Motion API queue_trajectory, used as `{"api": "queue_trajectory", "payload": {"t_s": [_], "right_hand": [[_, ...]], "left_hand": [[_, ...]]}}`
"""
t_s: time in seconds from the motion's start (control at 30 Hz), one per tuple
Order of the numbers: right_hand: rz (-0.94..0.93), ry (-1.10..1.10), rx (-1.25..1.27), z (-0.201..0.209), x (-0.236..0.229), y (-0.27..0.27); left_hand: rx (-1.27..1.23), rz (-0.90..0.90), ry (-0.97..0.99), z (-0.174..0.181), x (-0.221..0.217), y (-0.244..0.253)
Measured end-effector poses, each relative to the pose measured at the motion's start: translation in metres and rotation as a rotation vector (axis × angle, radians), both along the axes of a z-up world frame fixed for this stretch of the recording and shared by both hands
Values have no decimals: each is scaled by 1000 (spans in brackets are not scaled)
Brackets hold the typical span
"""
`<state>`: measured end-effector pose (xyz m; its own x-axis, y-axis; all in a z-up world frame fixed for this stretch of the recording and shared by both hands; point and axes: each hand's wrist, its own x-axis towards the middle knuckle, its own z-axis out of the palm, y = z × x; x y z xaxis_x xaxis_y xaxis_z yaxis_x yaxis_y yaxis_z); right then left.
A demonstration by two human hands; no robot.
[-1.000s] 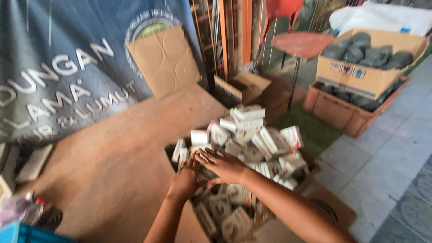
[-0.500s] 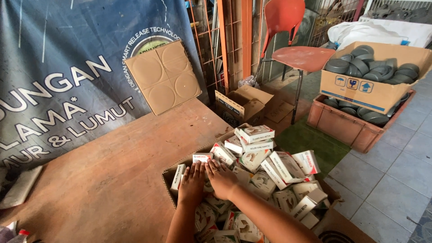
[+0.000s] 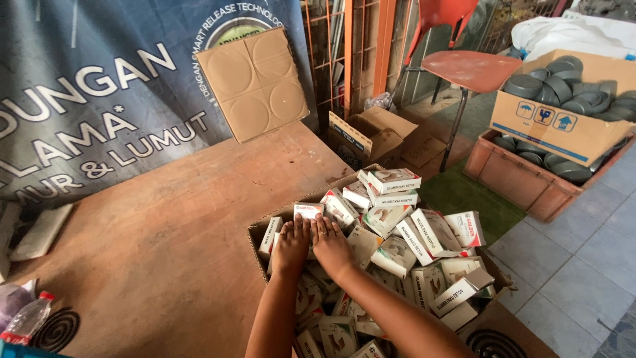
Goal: The person takes boxed items from a large container and organizes them into rows inside a blue plastic bin, then continues to transfer and arrange boxes from one container to another.
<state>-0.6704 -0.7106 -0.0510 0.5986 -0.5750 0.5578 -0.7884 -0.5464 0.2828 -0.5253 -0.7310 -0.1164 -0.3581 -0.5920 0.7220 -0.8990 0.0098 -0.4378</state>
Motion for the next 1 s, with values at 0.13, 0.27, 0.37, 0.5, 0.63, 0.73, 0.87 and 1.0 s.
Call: {"api": "queue_trajectory", "payload": {"t_s": [0.13,0.27,0.37,0.5,0.63,0.73,0.87,1.0], "right_hand": [[42,-37,-87,-2,-3,2],[85,-63,-141,17,-15,9],[127,-96,-151,40,-19,22],[157,-106,57,71,-24,43],[180,-33,270,100,-24,64],[179,-18,316,103,-18,81],[259,-13,312,130,-9,136],[346,-3,363,125,10,177]], "left_hand": [[83,14,17,20,-2,14],[119,-64,47,39,-3,20],[174,-79,53,61,-2,33],[375,-20,54,106,-7,65],[521,5,77,142,-7,101],[595,34,118,169,-5,137],[620,78,113,185,9,194],[656,153,83,200,22,260]]}}
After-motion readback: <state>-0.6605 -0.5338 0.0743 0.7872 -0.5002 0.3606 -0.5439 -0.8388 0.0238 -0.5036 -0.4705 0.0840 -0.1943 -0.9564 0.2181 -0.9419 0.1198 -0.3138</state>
